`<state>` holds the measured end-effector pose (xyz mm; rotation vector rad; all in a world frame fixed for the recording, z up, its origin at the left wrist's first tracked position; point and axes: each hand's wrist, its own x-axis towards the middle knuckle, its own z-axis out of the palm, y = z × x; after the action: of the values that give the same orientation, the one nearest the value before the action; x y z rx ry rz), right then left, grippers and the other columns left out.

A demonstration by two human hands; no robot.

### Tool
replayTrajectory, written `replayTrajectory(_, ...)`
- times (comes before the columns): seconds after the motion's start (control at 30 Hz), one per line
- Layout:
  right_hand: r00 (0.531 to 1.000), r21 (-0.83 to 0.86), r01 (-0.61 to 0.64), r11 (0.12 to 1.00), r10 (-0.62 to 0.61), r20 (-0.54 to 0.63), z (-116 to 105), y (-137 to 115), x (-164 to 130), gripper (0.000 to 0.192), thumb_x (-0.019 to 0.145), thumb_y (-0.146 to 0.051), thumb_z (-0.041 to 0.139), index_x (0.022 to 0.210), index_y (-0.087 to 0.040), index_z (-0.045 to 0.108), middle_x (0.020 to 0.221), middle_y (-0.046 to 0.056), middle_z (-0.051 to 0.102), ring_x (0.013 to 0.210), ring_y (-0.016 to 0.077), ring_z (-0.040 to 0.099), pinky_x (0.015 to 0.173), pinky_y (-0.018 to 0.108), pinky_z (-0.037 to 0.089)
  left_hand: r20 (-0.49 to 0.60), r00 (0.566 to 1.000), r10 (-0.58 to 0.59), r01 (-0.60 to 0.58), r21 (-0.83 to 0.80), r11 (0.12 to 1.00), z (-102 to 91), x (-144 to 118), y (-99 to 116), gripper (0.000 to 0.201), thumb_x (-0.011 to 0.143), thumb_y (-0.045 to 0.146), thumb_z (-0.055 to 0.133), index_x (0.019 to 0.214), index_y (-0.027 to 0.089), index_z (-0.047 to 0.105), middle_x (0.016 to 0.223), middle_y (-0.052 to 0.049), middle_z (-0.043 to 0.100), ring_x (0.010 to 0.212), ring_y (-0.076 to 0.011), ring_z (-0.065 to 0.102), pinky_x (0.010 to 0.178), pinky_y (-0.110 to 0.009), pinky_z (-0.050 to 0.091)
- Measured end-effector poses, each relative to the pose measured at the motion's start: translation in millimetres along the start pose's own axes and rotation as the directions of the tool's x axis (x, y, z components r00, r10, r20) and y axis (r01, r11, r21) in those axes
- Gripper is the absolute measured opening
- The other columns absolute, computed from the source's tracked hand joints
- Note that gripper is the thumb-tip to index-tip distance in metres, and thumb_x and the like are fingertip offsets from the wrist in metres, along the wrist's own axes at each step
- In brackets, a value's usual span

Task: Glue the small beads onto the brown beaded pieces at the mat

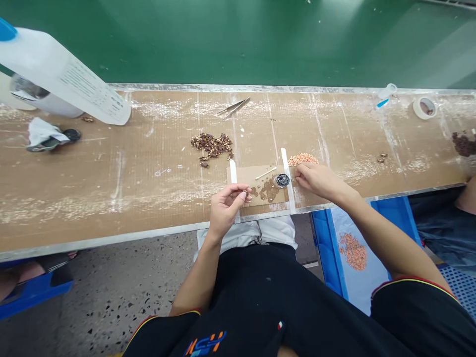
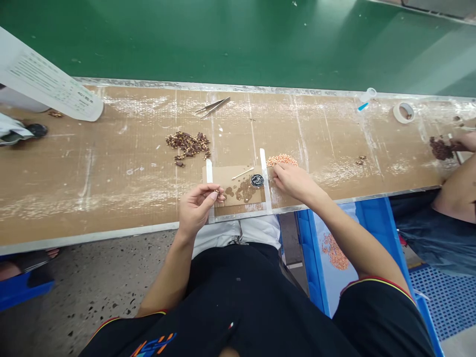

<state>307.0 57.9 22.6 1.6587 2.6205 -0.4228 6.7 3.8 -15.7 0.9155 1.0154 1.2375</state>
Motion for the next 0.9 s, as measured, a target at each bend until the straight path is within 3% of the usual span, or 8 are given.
replayTrajectory(0.13,0.999,-0.061,0.004,0.998,-0.001,0.046,-6,-2,3,0.012,0.095,-0.024,0.055,0.083,-0.024,0.057,0.088,0.009,0.072,0.075,0.0228,0.061,0.058,0.034,0.032,0.013,1.0,-0.001,0.001,0.008,1.0,0.5,0,1,0.033,0.079,0.046,0.089,0.092,0.017,0.079,0.086,-0.008,0.081,0.069,-0.0166,0.076,0.068,-0.029,0.065)
replayTrajectory(0.3,0.997,-0.025,0.04,0.999,-0.038,0.066,-7,1,5,0.013,0.091,-0.022,0.057,0.078,-0.025,0.053,0.082,0.009,0.069,0.072,0.0234,0.061,0.061,0.035,0.038,0.009,1.0,-0.005,0.005,-0.041,0.999,-0.8,0,-1,0.035,0.079,0.047,0.09,0.094,0.017,0.08,0.085,-0.008,0.08,0.069,-0.0164,0.076,0.066,-0.028,0.065)
replayTrajectory(0.57,0.999,-0.005,0.04,0.999,-0.04,-0.014,5,6,-8,0.015,0.092,-0.023,0.051,0.077,-0.026,0.048,0.077,0.008,0.064,0.069,0.0218,0.058,0.065,0.034,0.042,0.018,0.998,-0.055,0.057,-0.108,0.993,-3.6,1,-2,0.038,0.077,0.048,0.092,0.095,0.017,0.081,0.085,-0.007,0.08,0.068,-0.016,0.075,0.067,-0.03,0.066)
replayTrajectory(0.7,0.996,0.082,0.057,0.995,-0.05,-0.08,-11,-1,-11,0.016,0.09,-0.022,0.053,0.077,-0.026,0.045,0.07,0.003,0.059,0.063,0.0184,0.053,0.061,0.031,0.039,0.023,0.998,-0.064,0.067,-0.129,0.989,-2.4,1,-1,0.038,0.077,0.048,0.092,0.096,0.017,0.082,0.086,-0.008,0.082,0.068,-0.0148,0.075,0.067,-0.027,0.065)
replayTrajectory(0.9,0.971,0.16,0.136,0.978,-0.1,-0.216,-30,-30,-7,0.014,0.09,-0.021,0.053,0.078,-0.026,0.047,0.069,0.001,0.058,0.062,0.0166,0.054,0.061,0.029,0.04,0.028,0.998,-0.062,0.065,-0.137,0.988,-1.3,1,1,0.036,0.077,0.047,0.092,0.096,0.017,0.083,0.086,-0.008,0.082,0.068,-0.0152,0.076,0.066,-0.027,0.065)
